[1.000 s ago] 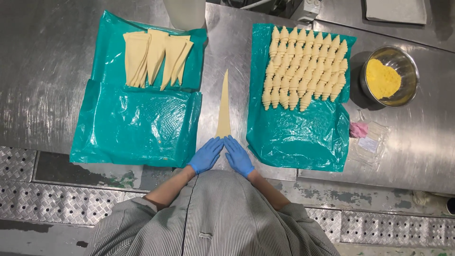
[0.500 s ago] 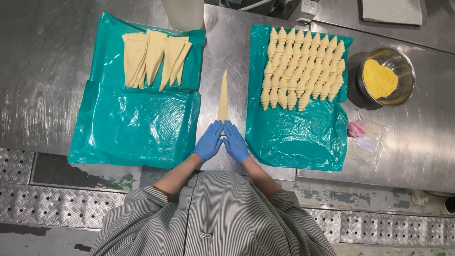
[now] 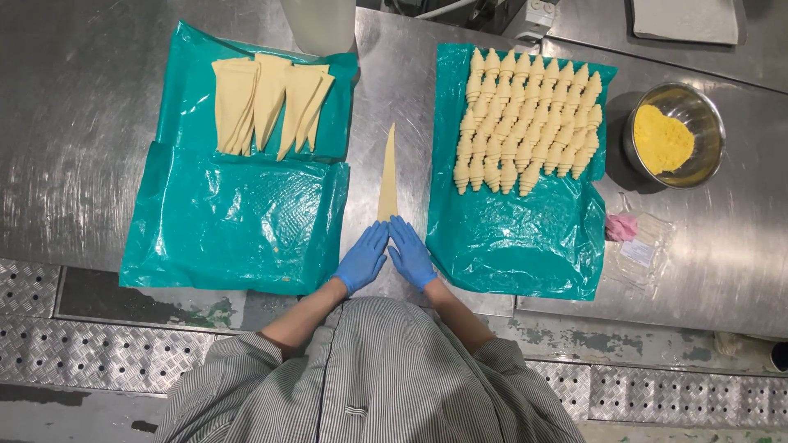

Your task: Rolling triangular pieces of dough into croissant shapes on a stainless steel workbench.

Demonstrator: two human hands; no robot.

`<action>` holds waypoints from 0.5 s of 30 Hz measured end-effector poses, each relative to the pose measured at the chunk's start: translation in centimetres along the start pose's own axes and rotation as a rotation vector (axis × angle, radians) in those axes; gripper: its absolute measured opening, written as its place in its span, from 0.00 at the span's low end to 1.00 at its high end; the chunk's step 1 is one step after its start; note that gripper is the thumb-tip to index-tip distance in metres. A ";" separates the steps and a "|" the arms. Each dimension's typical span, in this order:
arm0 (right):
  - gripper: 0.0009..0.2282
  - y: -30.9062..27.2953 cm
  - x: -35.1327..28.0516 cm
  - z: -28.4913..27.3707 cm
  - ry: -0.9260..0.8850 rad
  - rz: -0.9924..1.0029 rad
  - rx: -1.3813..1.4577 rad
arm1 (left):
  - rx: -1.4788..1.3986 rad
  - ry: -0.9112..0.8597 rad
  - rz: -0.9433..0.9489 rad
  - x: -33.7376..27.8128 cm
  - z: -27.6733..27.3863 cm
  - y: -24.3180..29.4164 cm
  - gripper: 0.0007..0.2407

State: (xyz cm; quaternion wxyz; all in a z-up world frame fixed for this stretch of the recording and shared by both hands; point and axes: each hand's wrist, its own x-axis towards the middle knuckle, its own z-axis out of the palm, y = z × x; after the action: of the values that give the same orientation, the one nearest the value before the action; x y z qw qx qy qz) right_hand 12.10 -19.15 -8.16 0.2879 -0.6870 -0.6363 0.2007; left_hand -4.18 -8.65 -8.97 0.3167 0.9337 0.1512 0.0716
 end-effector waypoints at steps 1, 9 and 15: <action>0.27 0.6 0.6 0.3 0.000 0.002 0.001 | -0.001 -0.002 0.000 0.7 -0.2 -0.2 0.28; 0.23 4.8 4.7 2.1 0.094 0.031 -0.083 | 0.041 0.138 -0.062 4.7 -2.3 -1.9 0.28; 0.22 3.0 5.0 1.0 0.235 0.146 0.236 | 0.059 0.133 0.068 2.8 -0.1 -2.1 0.21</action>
State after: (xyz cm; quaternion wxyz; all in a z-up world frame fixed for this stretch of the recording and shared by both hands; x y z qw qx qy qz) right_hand 14.34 -14.09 -10.42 0.4236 -0.7114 -0.5189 0.2127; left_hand -2.04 -6.06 -10.08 0.2754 0.9404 0.1420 0.1398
